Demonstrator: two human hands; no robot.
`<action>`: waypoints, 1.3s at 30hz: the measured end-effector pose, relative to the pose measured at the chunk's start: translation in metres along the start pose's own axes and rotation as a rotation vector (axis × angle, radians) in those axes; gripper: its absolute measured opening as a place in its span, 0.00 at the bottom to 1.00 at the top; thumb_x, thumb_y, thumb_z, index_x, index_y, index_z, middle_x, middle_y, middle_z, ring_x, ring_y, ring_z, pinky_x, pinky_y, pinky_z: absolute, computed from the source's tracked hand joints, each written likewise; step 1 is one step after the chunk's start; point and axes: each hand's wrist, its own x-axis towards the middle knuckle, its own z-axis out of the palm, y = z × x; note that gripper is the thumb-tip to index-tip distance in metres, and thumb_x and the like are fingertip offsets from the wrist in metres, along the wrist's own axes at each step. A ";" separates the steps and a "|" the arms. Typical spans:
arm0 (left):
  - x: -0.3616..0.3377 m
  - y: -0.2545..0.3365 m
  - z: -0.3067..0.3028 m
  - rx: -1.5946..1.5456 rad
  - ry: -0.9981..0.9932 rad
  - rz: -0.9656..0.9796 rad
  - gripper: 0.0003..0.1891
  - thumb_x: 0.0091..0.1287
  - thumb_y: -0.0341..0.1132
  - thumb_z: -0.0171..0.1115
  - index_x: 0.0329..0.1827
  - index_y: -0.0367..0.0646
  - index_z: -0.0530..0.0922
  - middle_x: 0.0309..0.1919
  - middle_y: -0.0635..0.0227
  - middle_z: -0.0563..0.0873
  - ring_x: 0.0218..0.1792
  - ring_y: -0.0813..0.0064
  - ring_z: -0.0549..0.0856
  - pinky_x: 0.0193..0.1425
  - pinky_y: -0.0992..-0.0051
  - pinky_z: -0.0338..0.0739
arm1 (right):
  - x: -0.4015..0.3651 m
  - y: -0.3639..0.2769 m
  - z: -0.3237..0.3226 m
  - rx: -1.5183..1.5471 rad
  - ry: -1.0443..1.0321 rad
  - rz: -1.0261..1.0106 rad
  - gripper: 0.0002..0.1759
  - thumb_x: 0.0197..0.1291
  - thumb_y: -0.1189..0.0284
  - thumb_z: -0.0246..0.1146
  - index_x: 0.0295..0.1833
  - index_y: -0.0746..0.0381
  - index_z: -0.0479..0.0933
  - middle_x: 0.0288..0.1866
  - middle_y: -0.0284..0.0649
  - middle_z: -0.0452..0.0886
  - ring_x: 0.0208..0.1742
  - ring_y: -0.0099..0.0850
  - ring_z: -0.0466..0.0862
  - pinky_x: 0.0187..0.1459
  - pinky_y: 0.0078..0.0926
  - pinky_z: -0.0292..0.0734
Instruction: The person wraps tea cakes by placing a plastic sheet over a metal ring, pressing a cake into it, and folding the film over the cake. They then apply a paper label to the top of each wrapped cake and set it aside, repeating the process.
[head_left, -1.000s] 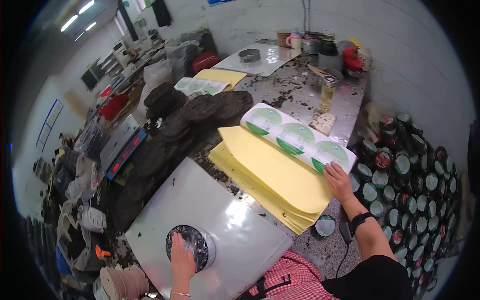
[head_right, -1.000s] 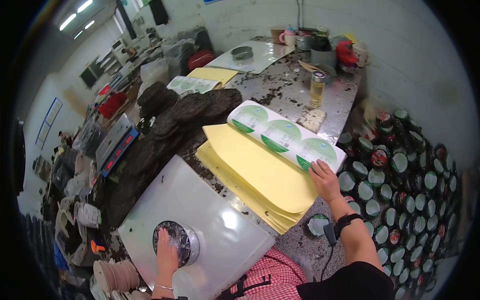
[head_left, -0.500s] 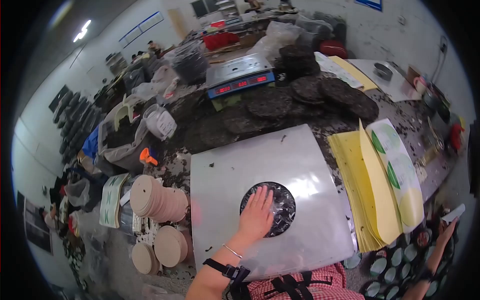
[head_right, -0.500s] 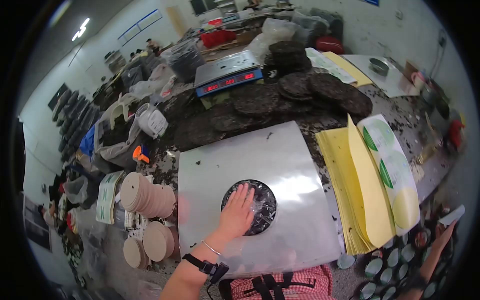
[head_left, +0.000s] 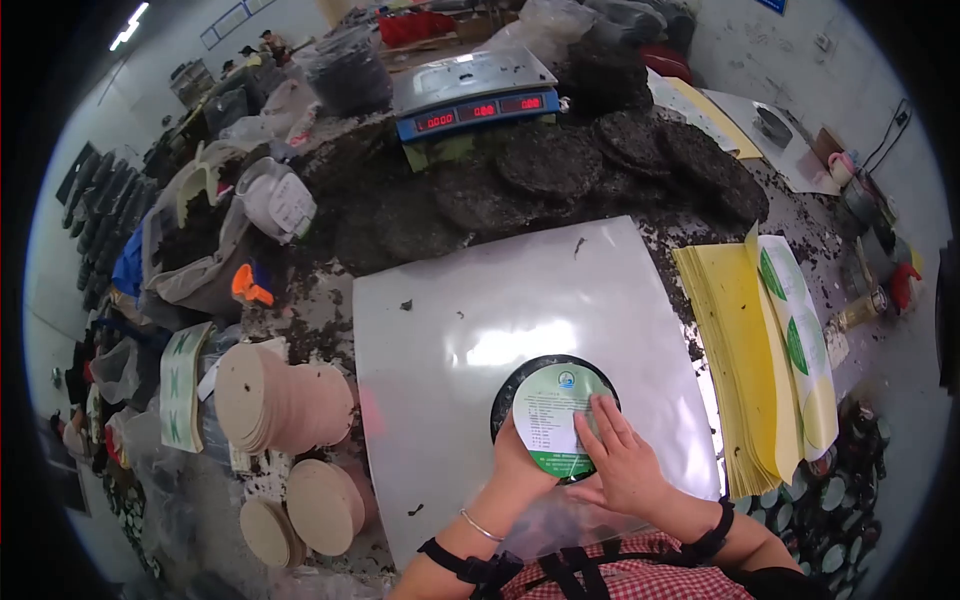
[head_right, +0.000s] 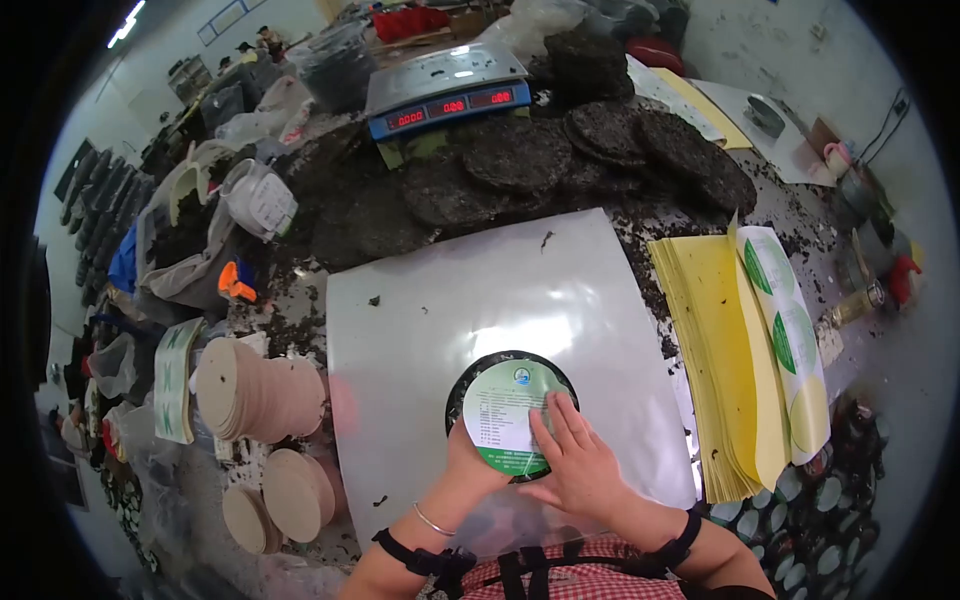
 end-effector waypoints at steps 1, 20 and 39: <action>0.003 -0.001 -0.001 0.182 0.008 0.056 0.29 0.71 0.52 0.62 0.71 0.47 0.75 0.67 0.66 0.82 0.72 0.68 0.76 0.79 0.65 0.67 | 0.003 -0.004 -0.014 -0.104 -0.067 -0.032 0.52 0.61 0.42 0.68 0.81 0.62 0.61 0.83 0.59 0.57 0.85 0.56 0.55 0.75 0.49 0.68; -0.025 -0.011 -0.074 0.828 -0.060 0.553 0.28 0.63 0.56 0.69 0.40 0.32 0.87 0.44 0.49 0.88 0.50 0.54 0.85 0.64 0.61 0.77 | 0.081 -0.025 0.026 -0.242 -0.102 -0.172 0.37 0.75 0.54 0.53 0.85 0.50 0.57 0.87 0.53 0.51 0.87 0.47 0.53 0.84 0.45 0.45; -0.029 0.092 0.064 0.218 -0.045 0.804 0.42 0.71 0.50 0.62 0.84 0.42 0.59 0.82 0.52 0.62 0.82 0.54 0.59 0.83 0.55 0.54 | -0.011 0.000 0.027 0.060 -0.098 -0.398 0.34 0.70 0.63 0.58 0.80 0.57 0.65 0.83 0.52 0.60 0.85 0.46 0.59 0.81 0.52 0.54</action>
